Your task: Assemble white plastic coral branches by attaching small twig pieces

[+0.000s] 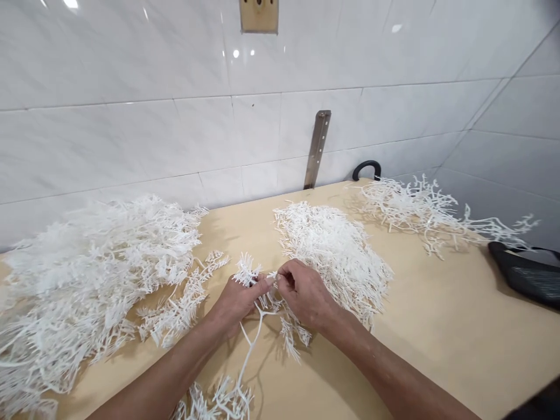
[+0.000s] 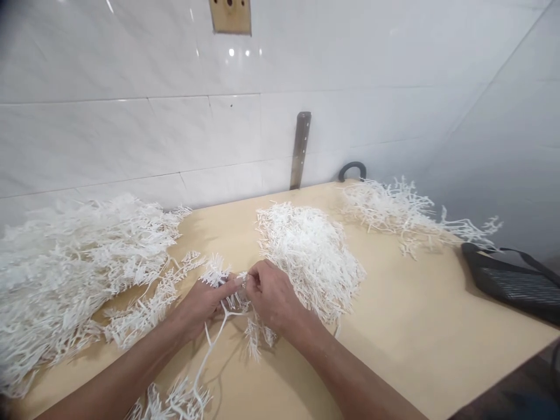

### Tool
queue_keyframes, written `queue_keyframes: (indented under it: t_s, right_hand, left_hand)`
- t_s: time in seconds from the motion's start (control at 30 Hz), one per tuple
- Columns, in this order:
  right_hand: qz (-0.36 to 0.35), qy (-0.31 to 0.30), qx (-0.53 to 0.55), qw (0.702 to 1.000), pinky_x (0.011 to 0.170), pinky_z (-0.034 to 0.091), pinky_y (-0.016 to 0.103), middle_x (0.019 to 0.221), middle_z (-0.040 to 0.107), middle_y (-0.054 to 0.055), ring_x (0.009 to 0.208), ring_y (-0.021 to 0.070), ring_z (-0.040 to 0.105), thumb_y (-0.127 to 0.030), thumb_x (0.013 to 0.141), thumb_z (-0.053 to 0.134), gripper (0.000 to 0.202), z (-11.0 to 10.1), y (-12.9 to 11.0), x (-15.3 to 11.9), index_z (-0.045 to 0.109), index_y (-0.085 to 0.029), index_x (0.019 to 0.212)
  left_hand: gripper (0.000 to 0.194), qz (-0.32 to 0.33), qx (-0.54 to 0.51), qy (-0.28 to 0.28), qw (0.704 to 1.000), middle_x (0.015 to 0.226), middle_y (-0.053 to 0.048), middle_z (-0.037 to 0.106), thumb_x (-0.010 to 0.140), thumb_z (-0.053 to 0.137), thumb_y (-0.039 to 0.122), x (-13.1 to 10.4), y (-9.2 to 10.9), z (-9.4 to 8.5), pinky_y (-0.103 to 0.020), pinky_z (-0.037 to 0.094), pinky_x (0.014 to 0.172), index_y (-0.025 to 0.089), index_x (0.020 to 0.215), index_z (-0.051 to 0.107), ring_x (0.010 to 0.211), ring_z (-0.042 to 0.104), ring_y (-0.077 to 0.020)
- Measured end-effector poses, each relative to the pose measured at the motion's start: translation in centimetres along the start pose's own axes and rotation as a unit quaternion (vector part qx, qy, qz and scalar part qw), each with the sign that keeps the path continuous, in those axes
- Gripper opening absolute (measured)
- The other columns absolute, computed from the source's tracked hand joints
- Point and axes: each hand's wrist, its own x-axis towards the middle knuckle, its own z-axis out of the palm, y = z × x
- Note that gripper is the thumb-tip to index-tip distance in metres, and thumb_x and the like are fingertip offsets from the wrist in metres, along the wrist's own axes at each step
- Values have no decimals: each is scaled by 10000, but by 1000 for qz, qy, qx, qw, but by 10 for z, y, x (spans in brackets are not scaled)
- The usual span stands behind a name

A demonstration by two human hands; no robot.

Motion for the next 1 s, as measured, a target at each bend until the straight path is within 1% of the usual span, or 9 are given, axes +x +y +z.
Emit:
queue_keyframes:
  t_s: [0.17,0.27,0.37,0.47,0.6,0.7,0.77,0.87,1.0]
  right_hand:
    - [-3,2,2,1000,590,361,267,742,580,8,656,145,511,-161,881,480,144,2,0,0,533,-202,754]
    - [26,-29,49,998,585,373,263,726,598,3,643,143,522,-219,903,495,139,-3,1,1,564,-197,785]
    - [32,-55,84,994,586,386,259,724,602,3,636,140,523,-257,925,479,159,-8,1,0,575,-192,817]
    - [1,-27,32,999,614,382,270,741,592,12,662,149,515,-213,913,469,143,-4,1,-2,548,-197,795]
    - [-51,14,-61,997,686,393,310,809,597,55,758,189,532,-170,909,425,160,6,0,-1,539,-194,799]
    - [-27,14,-81,996,683,406,322,804,609,69,747,199,540,-169,911,404,195,2,4,3,552,-191,785]
    - [19,7,-45,999,665,422,314,792,633,56,719,190,561,-208,920,427,204,-7,7,6,575,-194,781]
    - [63,12,66,996,670,476,307,860,685,52,734,183,620,-327,946,465,224,-21,8,6,636,-190,895]
    - [36,18,135,990,690,523,311,945,708,71,768,184,651,-388,924,536,245,-26,4,3,670,-188,973]
  left_hand:
    - [452,-12,13,-8,1000,650,-9,617,580,855,505,6,-4,-4,-239,387,549,133,739,653,576,518,-131]
    - [459,-19,8,0,1000,628,0,603,567,868,492,7,-6,-6,-220,347,518,129,751,657,538,477,-106]
    - [488,-37,-8,-3,999,707,-39,660,573,864,506,7,-6,-7,-242,397,550,121,816,688,589,543,-138]
    - [499,-40,-22,-15,999,753,-53,686,565,869,506,6,-6,-6,-274,448,598,124,841,706,635,587,-165]
    - [472,-9,-19,-24,999,732,-52,688,571,869,501,3,-4,-3,-291,460,630,127,812,712,646,593,-174]
    - [465,1,-37,-49,998,768,-60,700,562,884,462,0,-4,-1,-306,467,677,133,845,715,710,612,-195]
    - [455,2,-51,-57,997,772,-46,693,566,886,448,-1,-5,-2,-295,458,683,141,852,708,721,607,-184]
    - [443,-12,-49,-29,998,656,-1,623,573,874,493,1,-5,-4,-253,395,590,144,746,662,613,532,-130]
    - [491,-23,-59,0,998,518,55,480,526,886,525,3,-3,-6,-226,280,501,153,641,586,501,398,-82]
